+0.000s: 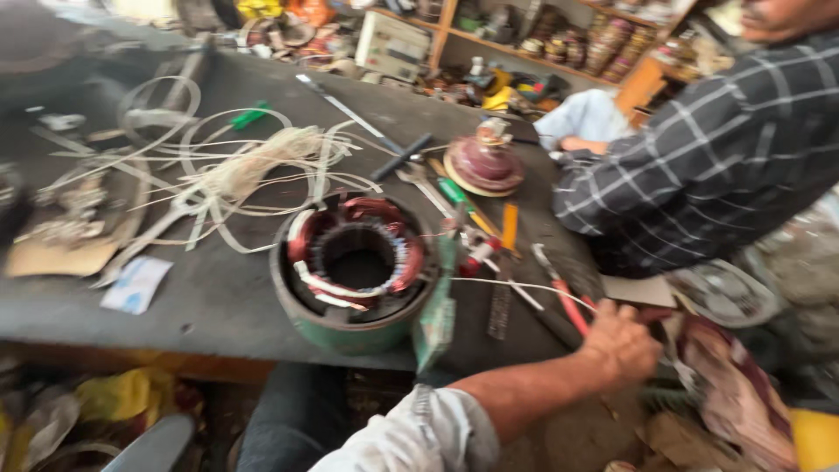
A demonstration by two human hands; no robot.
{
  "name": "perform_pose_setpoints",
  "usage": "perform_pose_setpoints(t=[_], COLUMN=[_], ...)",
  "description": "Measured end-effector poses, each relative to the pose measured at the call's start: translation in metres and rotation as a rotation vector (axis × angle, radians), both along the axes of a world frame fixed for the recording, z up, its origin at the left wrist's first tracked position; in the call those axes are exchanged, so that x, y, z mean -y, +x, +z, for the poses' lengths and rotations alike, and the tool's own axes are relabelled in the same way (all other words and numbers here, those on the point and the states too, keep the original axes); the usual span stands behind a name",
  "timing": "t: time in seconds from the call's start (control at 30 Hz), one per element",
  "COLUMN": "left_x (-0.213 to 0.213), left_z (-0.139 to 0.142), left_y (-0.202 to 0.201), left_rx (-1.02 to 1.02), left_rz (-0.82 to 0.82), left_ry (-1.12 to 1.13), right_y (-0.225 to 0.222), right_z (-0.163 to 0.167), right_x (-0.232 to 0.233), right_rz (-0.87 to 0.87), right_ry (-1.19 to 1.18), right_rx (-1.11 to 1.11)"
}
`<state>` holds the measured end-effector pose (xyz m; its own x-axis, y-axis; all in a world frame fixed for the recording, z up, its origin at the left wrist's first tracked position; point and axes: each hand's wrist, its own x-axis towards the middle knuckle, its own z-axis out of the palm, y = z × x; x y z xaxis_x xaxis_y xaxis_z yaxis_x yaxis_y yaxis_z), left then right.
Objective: The person strips insulation from wires on a motor stator using a utility knife, then uses scissors and pliers to cut and adjust wires. The person works on the stator throughout the clip, manipulating wires and tools on a cluttered workbench.
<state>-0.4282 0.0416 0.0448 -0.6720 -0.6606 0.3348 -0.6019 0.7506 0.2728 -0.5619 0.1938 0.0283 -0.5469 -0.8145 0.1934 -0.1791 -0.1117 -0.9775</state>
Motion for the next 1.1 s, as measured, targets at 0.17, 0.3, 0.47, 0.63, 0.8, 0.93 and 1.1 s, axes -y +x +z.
perform_pose_setpoints(t=[0.17,0.3,0.47,0.63,0.8,0.93,1.1], left_x=[0.003,-0.017,-0.087,-0.13,-0.138,-0.135,-0.128], left_z=[-0.004,-0.01,-0.022,-0.031,-0.026,-0.017,0.0], left_y=[0.027,0.084,0.176,0.213,0.231,0.249,0.274], left_rx=[-0.481,-0.74,-0.882,-0.978,-1.186,-1.211,-1.098], left_rz=[-0.09,-0.051,-0.026,0.047,0.181,0.206,0.357], left_ry=[-0.256,-0.05,-0.161,-0.118,0.015,0.005,-0.196], right_y=[-0.004,0.003,0.027,0.085,0.14,0.184,0.197], right_z=[-0.008,-0.014,0.001,0.031,0.055,0.035,0.027], right_x=[0.011,0.033,0.05,0.088,0.076,0.078,0.088], right_rz=[0.012,0.062,0.121,0.185,0.94,1.008,0.624], right_ry=[0.428,0.697,0.77,0.101,-0.41,-0.413,-0.478], right_rx=[-0.515,-0.889,-1.168,-1.038,-0.807,-0.518,-0.317])
